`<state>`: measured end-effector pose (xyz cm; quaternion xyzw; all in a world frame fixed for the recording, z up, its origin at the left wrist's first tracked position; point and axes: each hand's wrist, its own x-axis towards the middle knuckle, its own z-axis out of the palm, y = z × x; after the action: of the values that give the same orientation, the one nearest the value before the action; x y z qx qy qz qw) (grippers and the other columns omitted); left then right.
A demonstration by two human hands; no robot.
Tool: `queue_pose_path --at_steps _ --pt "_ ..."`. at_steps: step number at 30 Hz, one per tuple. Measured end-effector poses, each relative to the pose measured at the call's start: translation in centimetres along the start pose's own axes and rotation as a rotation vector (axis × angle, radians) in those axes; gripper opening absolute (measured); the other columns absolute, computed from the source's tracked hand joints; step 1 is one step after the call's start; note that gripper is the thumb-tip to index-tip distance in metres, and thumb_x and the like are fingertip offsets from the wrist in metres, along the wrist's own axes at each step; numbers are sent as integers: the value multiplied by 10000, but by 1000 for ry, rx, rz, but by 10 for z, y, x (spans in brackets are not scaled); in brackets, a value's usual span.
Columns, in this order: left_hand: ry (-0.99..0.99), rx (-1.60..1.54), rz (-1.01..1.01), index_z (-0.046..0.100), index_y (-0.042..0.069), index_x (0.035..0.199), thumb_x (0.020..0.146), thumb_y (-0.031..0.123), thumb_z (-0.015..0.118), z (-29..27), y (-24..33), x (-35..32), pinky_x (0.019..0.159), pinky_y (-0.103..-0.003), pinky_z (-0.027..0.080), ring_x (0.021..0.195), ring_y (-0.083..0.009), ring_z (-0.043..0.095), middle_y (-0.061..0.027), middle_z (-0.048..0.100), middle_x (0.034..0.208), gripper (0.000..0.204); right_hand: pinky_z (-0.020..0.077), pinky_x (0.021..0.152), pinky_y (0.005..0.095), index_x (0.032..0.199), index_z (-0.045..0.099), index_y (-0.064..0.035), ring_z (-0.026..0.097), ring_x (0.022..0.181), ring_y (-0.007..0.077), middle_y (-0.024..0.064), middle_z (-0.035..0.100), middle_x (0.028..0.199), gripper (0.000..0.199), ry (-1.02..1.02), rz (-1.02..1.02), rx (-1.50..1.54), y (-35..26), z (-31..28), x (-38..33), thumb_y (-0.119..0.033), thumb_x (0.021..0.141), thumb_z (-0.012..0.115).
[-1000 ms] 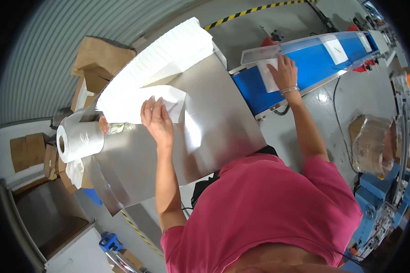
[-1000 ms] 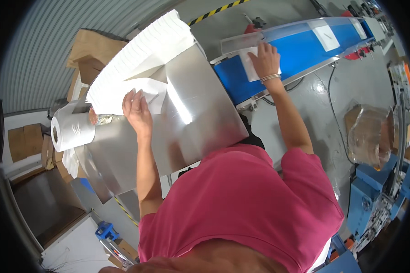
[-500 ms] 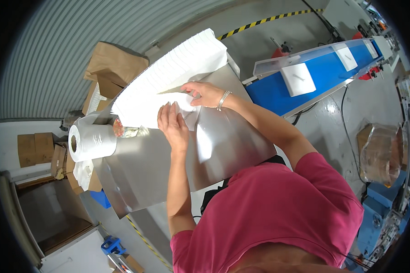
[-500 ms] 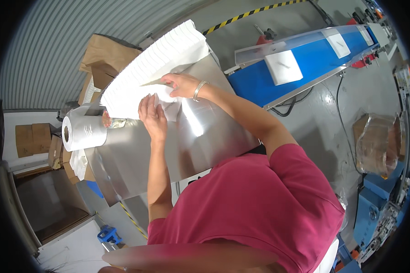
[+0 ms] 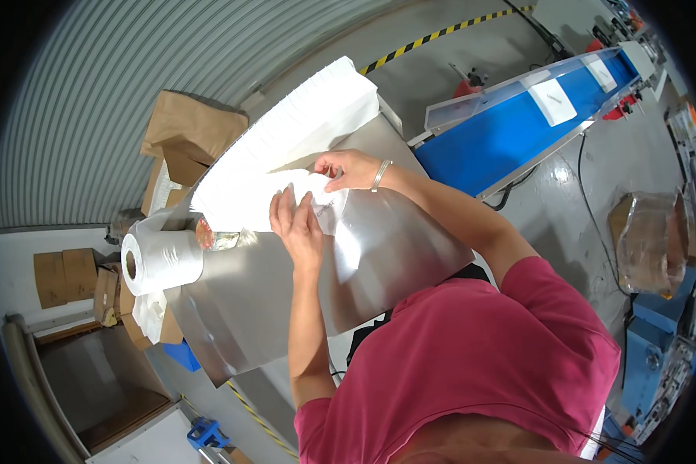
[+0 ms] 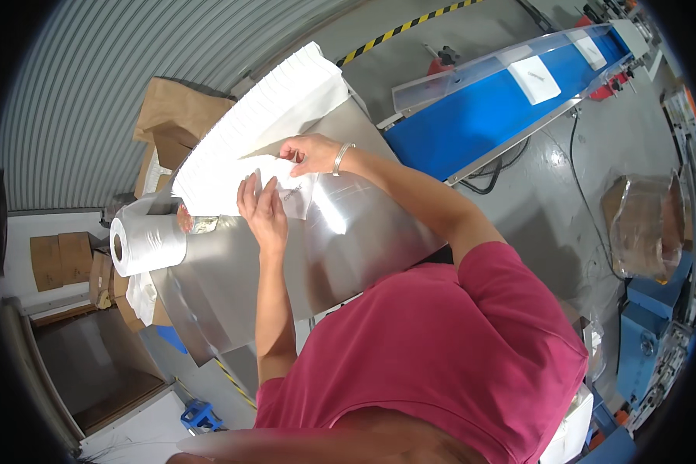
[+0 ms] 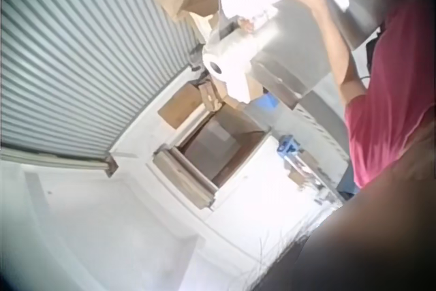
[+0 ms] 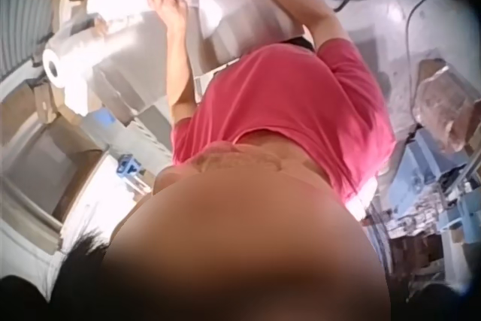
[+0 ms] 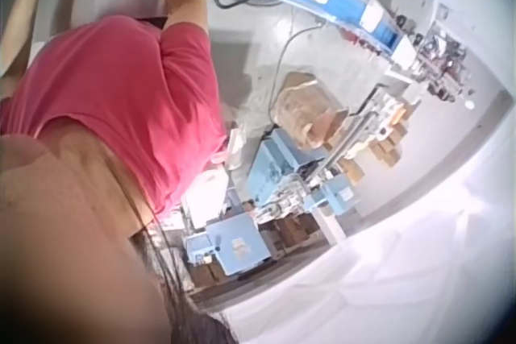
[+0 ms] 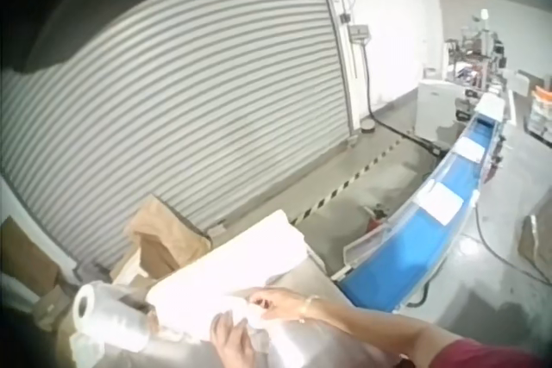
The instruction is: Manually stacking folded paper products onto a conveyor belt in a paper mill facility.
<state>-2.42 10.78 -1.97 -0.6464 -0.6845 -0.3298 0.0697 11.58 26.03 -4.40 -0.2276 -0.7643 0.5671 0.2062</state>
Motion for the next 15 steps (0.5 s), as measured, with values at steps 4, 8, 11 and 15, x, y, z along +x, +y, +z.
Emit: queue_pose_path --at_steps 4,8,11,15 --pt "-13 -20 -13 709 105 1024 797 -30 634 -2 0 -2 1044 -444 329 1271 -359 377 -99 483 1344 274 504 772 285 1071 587 -63 591 879 150 39 630 994 373 29 13 42 12 6 -5 -114 741 753" --pt "-9 -15 15 714 110 994 795 10 660 0 -2 0 1028 -457 345 1254 -368 397 -110 493 1328 229 501 778 306 1084 579 -68 582 907 162 53 614 1004 373 56 -109 -53 17 6 -11 -148 760 746" --pt "41 -53 51 711 98 965 808 85 677 5 -5 6 1010 -463 362 1226 -383 426 -126 513 1296 161 490 806 315 1090 565 -72 569 925 171 59 599 1009 354 90 -207 -171 18 4 -21 -180 793 726" --pt "111 140 44 633 53 1000 825 175 675 3 -21 13 977 -523 345 1195 -380 447 -145 519 1281 218 466 822 312 1129 501 -37 557 943 171 91 584 1002 393 145 -58 183 21 -4 -60 -295 883 666"
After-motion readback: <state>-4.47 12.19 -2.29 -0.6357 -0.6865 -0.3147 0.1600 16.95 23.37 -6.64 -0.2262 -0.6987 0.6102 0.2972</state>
